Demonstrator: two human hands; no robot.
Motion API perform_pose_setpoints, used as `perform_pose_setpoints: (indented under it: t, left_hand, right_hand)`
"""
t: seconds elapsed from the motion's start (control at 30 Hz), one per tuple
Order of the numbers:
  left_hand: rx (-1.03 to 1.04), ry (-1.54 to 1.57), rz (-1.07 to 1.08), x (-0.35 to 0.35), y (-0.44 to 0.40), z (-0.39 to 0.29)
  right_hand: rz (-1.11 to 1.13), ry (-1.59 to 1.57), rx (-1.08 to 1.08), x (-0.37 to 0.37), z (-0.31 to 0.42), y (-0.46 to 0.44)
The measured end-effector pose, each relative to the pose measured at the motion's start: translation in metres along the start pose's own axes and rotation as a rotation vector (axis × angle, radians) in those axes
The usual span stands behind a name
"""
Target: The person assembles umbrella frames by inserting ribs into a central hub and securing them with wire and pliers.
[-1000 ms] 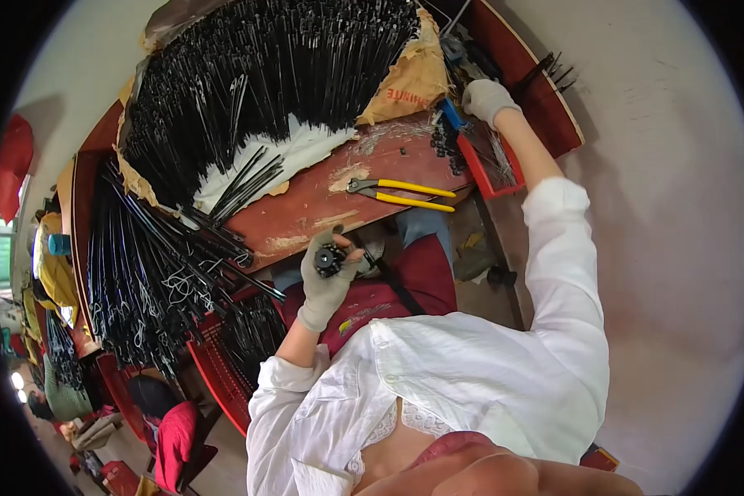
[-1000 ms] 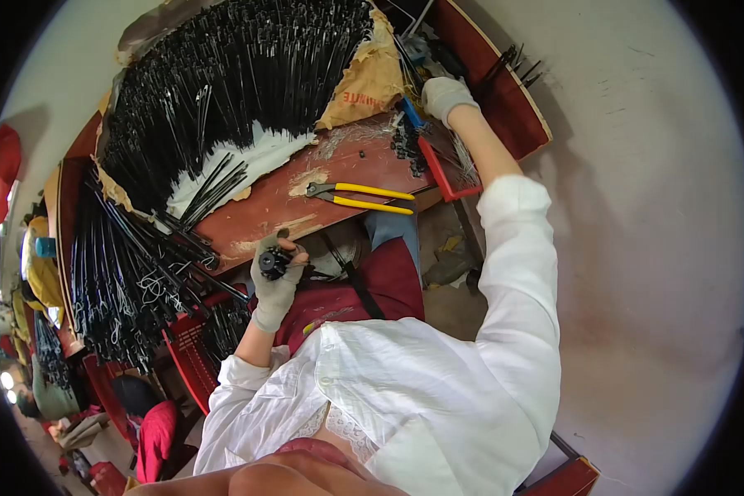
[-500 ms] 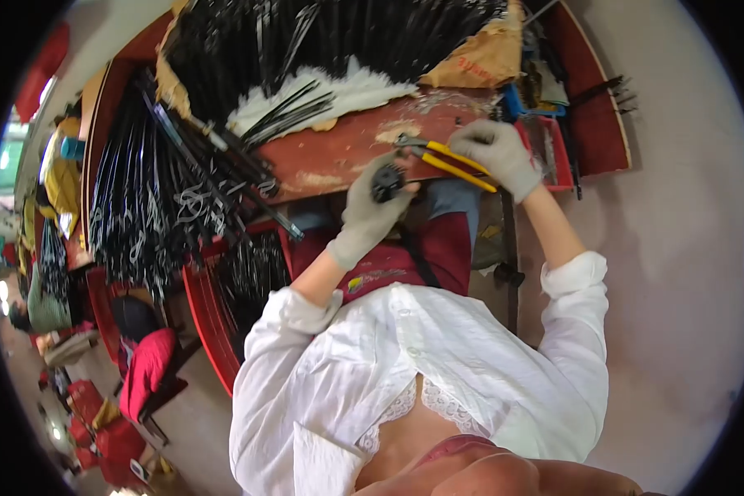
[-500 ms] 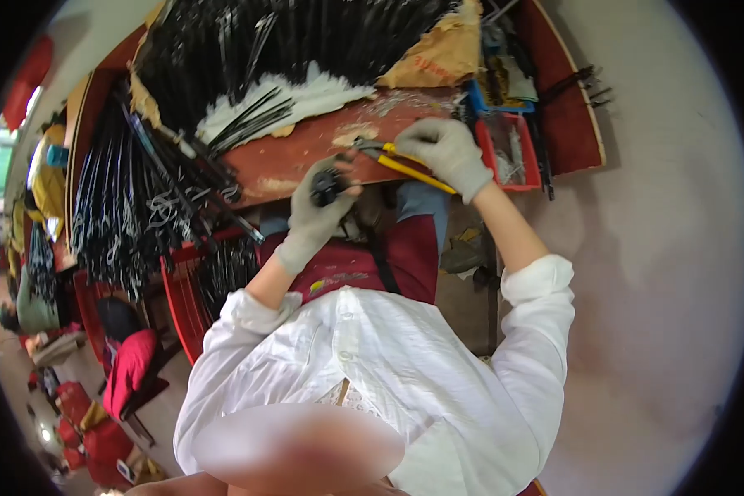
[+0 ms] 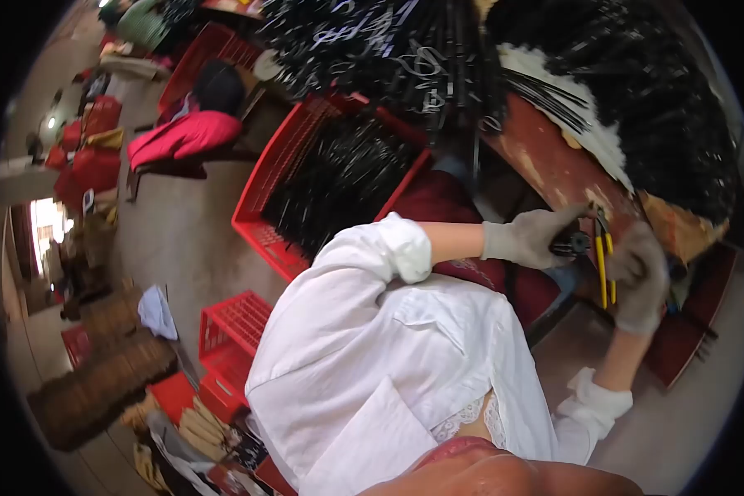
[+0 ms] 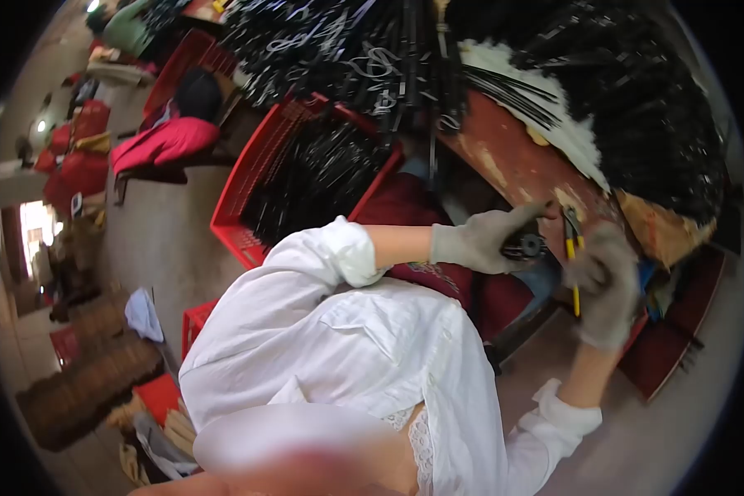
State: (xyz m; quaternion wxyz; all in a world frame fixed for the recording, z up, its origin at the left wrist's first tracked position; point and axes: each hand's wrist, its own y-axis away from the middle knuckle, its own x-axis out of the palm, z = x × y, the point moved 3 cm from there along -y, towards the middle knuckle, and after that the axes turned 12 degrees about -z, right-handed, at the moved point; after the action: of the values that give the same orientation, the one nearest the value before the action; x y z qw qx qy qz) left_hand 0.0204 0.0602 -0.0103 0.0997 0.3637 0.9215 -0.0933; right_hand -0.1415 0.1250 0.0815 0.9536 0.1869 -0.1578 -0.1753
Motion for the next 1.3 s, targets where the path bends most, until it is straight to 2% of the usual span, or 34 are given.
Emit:
perform_pose_setpoints:
  t: [0.03,0.1,0.13,0.17,0.23,0.27,0.33,0.37,0.4,0.5,0.57,0.8,0.87,1.0,1.07,1.1,1.17,1.2,1.23,1.3]
  left_hand:
    - [-0.022,-0.006,-0.033,-0.001,0.001,0.004]
    - [0.072,0.172,-0.102,-0.004,0.0,0.007]
    - [0.056,0.18,-0.104,-0.008,0.002,0.009]
    - [0.053,0.18,-0.119,-0.015,0.005,0.011]
    - [0.02,0.201,-0.227,-0.022,0.011,0.014]
    - [0.11,0.258,-0.328,-0.022,0.013,0.023]
    - [0.133,0.123,-0.369,-0.033,0.015,0.03]
    - [0.124,0.232,-0.376,-0.034,0.016,0.037]
    - [0.114,0.35,-0.34,-0.035,0.014,0.042]
    - [0.081,0.538,-0.28,-0.037,0.01,0.051]
    - [0.027,0.554,-0.214,-0.036,0.01,0.048]
    - [0.026,0.501,-0.305,-0.03,0.008,0.05]
    - [-0.053,0.427,-0.366,-0.028,0.006,0.056]
    - [-0.048,0.463,-0.318,-0.026,0.006,0.051]
    - [-0.059,0.439,-0.025,-0.025,0.009,0.04]
    - [-0.044,0.445,-0.011,-0.024,0.009,0.042]
    - [-0.021,0.531,0.0,-0.025,0.01,0.048]
    - [0.041,0.514,0.051,-0.027,0.012,0.044]
    - [0.048,0.51,0.066,-0.024,0.01,0.043]
    - [0.135,0.139,0.064,-0.012,0.014,0.049]
  right_hand:
    - [0.176,-0.145,-0.031,0.008,0.022,0.008]
    - [-0.071,0.207,-0.401,0.035,0.052,0.024]
    - [-0.298,0.586,-0.532,0.042,0.054,0.021]
    - [-0.295,0.828,-0.647,0.057,0.05,0.018]
    - [-0.151,1.062,-0.768,0.049,0.011,-0.005]
    - [-0.034,1.119,-0.749,0.047,-0.008,-0.012]
    - [-0.003,1.096,-0.653,0.042,-0.046,-0.025]
    - [-0.031,1.065,-0.644,0.036,-0.061,-0.029]
    - [-0.055,0.893,-0.51,0.041,-0.065,-0.029]
    - [-0.074,0.776,-0.572,0.047,-0.079,-0.03]
    - [-0.218,0.764,-0.596,0.043,-0.093,-0.035]
    - [-0.369,0.659,-0.511,0.041,-0.093,-0.03]
    - [-0.346,0.761,-0.627,0.045,-0.087,-0.025]
    - [-0.399,0.91,-0.587,0.034,-0.081,-0.035]
    - [-0.344,0.975,-0.839,0.032,-0.075,-0.038]
    - [-0.363,0.983,-0.847,0.031,-0.068,-0.034]
    - [-0.021,0.098,-0.227,0.036,-0.061,-0.025]
    - [0.063,0.052,-0.115,0.036,-0.056,-0.023]
    - [0.053,0.045,-0.127,0.041,-0.039,-0.02]
    - [0.046,0.312,0.215,0.056,-0.019,-0.012]
